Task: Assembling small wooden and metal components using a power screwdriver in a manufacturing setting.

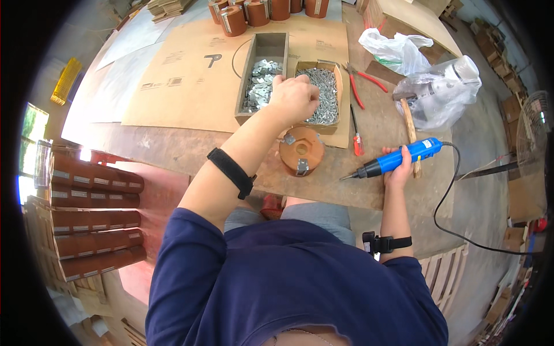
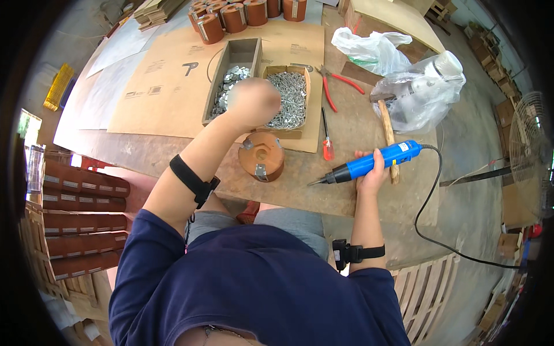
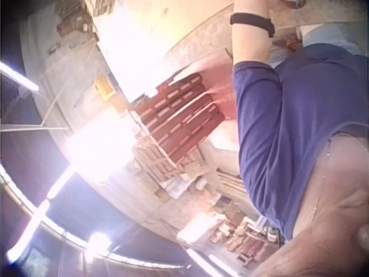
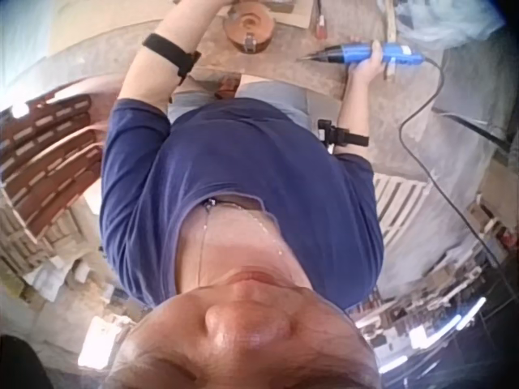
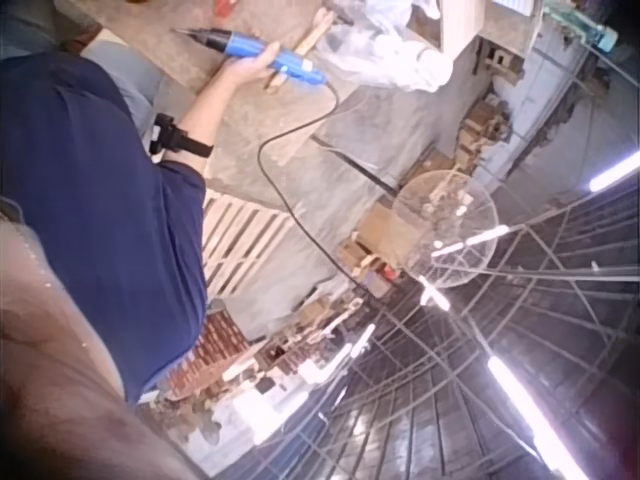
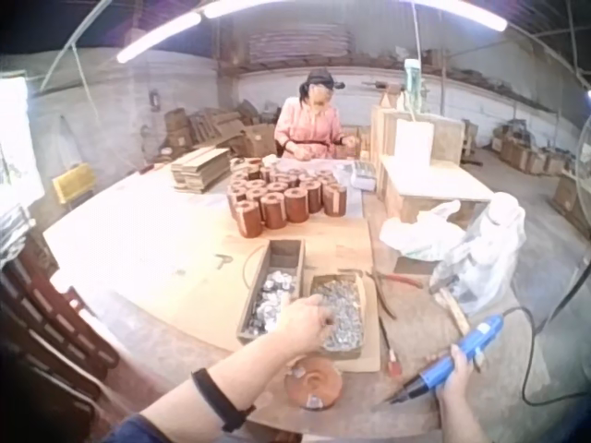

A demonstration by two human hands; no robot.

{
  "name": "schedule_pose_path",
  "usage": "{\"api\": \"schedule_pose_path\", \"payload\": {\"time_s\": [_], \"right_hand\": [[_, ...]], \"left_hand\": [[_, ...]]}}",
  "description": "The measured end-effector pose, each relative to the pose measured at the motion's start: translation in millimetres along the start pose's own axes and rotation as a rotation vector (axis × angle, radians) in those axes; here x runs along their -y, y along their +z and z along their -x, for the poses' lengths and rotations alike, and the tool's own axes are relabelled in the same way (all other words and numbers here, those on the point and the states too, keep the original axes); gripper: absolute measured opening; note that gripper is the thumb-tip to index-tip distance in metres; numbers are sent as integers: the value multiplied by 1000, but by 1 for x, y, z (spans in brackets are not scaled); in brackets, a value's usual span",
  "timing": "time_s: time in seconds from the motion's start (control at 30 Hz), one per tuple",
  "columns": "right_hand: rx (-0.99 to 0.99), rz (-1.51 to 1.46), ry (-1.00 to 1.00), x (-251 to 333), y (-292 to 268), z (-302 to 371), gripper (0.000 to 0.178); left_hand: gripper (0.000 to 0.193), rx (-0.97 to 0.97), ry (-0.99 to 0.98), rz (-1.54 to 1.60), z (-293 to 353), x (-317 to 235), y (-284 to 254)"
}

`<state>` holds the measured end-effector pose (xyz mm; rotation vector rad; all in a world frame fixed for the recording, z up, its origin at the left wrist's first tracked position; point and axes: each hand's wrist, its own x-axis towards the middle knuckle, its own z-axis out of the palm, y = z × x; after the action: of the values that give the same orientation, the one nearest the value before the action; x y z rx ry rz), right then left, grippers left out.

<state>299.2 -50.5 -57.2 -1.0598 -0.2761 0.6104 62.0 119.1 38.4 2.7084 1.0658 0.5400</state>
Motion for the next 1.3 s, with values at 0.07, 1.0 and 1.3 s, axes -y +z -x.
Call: {"api": "schedule_pose_path", "payload": {"time_s": [0.07, 1.0, 1.3], "right_hand": [[-20, -13, 28, 0, 0, 1, 28], [740, -418, -344, 156, 160, 134, 44], [782, -388, -369, 155, 159, 136, 46]], "left_hand": [[7, -152, 17, 55, 7, -4, -3], [13, 101, 30, 1951, 154, -58, -41], [14, 96, 38, 1968, 156, -59, -37]]}}
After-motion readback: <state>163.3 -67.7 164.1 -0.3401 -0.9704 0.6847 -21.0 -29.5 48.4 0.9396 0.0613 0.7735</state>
